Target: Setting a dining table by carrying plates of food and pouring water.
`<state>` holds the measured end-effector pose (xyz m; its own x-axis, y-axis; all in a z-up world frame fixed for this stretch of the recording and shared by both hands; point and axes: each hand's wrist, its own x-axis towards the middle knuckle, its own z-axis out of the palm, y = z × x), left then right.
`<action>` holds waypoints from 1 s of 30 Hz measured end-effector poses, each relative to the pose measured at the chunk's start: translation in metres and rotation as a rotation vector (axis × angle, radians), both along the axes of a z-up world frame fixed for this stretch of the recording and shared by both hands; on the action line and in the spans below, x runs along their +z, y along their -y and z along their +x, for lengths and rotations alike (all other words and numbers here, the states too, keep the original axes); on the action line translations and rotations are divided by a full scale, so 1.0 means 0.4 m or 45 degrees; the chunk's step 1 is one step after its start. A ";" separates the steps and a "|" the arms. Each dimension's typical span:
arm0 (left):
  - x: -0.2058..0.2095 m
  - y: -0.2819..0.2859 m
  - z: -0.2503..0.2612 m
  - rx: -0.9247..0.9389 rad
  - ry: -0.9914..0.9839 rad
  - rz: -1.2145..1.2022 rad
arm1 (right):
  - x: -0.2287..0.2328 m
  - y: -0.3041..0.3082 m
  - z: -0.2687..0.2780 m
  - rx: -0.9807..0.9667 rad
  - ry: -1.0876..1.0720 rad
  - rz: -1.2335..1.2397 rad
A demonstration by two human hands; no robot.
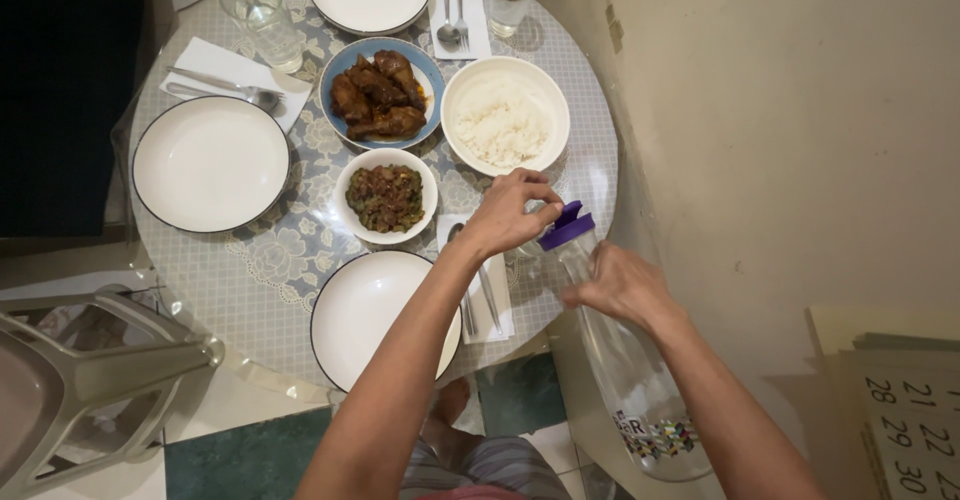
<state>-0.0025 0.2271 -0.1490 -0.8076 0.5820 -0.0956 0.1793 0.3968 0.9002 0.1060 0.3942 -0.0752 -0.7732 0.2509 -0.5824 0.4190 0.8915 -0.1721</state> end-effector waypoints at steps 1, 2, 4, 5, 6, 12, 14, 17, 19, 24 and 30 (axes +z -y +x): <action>0.000 0.000 -0.001 0.000 0.000 -0.001 | -0.004 -0.001 -0.001 0.000 0.000 -0.001; 0.001 0.000 -0.001 0.004 0.009 -0.004 | -0.006 -0.003 -0.001 -0.002 -0.006 -0.010; 0.004 -0.002 -0.002 0.008 0.018 -0.007 | -0.005 -0.003 -0.002 -0.006 -0.012 -0.019; 0.006 -0.003 -0.002 0.006 0.035 -0.010 | -0.001 0.000 -0.004 -0.004 0.013 -0.009; 0.009 -0.003 -0.003 0.005 0.053 -0.013 | 0.003 0.003 -0.005 -0.003 0.039 0.001; 0.003 -0.005 -0.005 0.006 0.008 0.002 | -0.012 -0.007 -0.001 -0.004 -0.010 -0.016; -0.001 -0.005 -0.008 0.002 0.002 0.008 | -0.013 -0.006 -0.001 -0.012 -0.008 -0.015; -0.005 -0.008 -0.010 -0.001 -0.022 0.015 | 0.000 -0.002 -0.001 -0.022 -0.004 -0.013; -0.007 -0.009 -0.011 0.000 -0.042 0.015 | 0.003 -0.002 0.000 -0.025 -0.004 -0.015; -0.001 -0.009 -0.011 0.010 -0.020 0.032 | -0.010 -0.009 0.003 -0.024 -0.029 -0.015; -0.004 -0.010 -0.010 0.009 -0.020 0.016 | 0.006 0.001 -0.001 -0.033 0.002 -0.012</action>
<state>-0.0065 0.2312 -0.1505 -0.8129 0.5775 -0.0755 0.1909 0.3868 0.9022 0.1054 0.3939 -0.0730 -0.7657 0.2656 -0.5858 0.4423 0.8787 -0.1797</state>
